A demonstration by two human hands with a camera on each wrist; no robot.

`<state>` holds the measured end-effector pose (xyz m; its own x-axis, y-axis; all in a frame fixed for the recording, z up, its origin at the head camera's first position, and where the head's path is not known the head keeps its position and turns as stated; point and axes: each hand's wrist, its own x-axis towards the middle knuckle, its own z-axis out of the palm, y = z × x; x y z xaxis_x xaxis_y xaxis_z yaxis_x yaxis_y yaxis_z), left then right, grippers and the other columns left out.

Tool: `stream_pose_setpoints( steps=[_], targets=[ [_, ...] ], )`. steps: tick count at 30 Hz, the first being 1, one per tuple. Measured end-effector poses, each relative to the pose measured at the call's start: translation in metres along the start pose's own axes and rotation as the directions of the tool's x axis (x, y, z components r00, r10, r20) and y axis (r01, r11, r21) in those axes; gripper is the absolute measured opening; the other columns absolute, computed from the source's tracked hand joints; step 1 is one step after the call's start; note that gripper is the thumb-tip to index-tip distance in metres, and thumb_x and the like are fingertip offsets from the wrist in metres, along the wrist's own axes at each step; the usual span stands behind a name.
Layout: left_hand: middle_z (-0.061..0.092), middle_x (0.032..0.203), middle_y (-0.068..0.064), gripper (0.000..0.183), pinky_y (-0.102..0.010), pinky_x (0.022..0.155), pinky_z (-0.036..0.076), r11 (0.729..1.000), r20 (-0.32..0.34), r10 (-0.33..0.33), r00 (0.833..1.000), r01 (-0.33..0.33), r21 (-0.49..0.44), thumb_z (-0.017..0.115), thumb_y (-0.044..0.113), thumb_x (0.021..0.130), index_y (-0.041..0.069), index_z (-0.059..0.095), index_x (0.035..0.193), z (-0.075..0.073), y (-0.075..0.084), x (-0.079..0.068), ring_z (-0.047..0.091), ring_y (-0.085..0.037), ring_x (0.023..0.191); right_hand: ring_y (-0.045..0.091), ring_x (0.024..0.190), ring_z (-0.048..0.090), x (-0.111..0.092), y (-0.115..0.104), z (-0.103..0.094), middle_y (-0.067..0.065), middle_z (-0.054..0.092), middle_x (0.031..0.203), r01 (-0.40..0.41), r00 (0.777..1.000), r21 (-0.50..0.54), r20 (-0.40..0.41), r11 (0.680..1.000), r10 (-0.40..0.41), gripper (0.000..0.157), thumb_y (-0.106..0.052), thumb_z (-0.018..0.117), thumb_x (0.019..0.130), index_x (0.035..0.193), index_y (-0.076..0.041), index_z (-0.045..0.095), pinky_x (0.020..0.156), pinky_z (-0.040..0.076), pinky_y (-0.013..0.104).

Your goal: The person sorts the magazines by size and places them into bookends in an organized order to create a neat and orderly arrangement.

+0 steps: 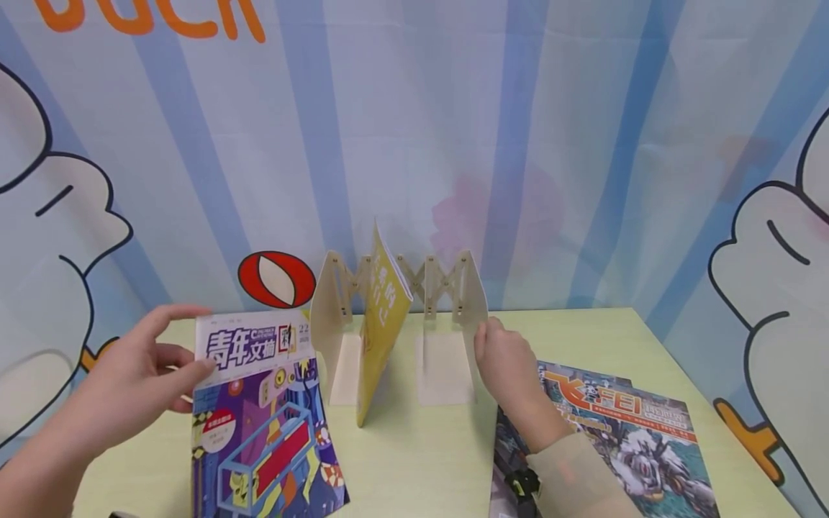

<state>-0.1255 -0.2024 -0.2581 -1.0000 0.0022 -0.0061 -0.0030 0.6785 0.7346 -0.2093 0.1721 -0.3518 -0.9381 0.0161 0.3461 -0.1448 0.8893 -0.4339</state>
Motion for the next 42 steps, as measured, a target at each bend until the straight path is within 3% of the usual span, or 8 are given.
stream_pose_setpoints(
  steps=[18, 42],
  targets=[
    [0.065, 0.095, -0.013, 0.064, -0.032, 0.062, 0.058, 1.000, -0.017, 0.018, 1.000, -0.018, -0.008, 0.059, 0.018, 0.092, 0.022, 0.025, 0.146, 0.000, 0.008, -0.006, 0.063, -0.020, 0.079, 0.016, 0.050, 0.055, 0.001, 0.001, 0.002, 0.012, 0.063, 0.066, 0.019, 1.000, -0.003, -0.012, 1.000, -0.019, 0.033, -0.021, 0.036, 0.101, 0.082, 0.000, 0.054, 0.041, 0.037, 0.025],
    [0.068, 0.091, -0.011, 0.063, -0.031, 0.060, 0.058, 0.993, -0.095, 0.114, 0.989, -0.114, 0.015, 0.060, 0.020, 0.091, 0.022, 0.028, 0.145, -0.005, 0.020, -0.015, 0.065, -0.017, 0.075, 0.016, 0.049, 0.055, 0.000, 0.003, 0.005, 0.012, 0.063, 0.065, 0.032, 0.999, -0.007, -0.038, 0.999, -0.033, 0.032, -0.019, 0.037, 0.101, 0.078, -0.002, 0.051, 0.040, 0.035, 0.025]
  ],
)
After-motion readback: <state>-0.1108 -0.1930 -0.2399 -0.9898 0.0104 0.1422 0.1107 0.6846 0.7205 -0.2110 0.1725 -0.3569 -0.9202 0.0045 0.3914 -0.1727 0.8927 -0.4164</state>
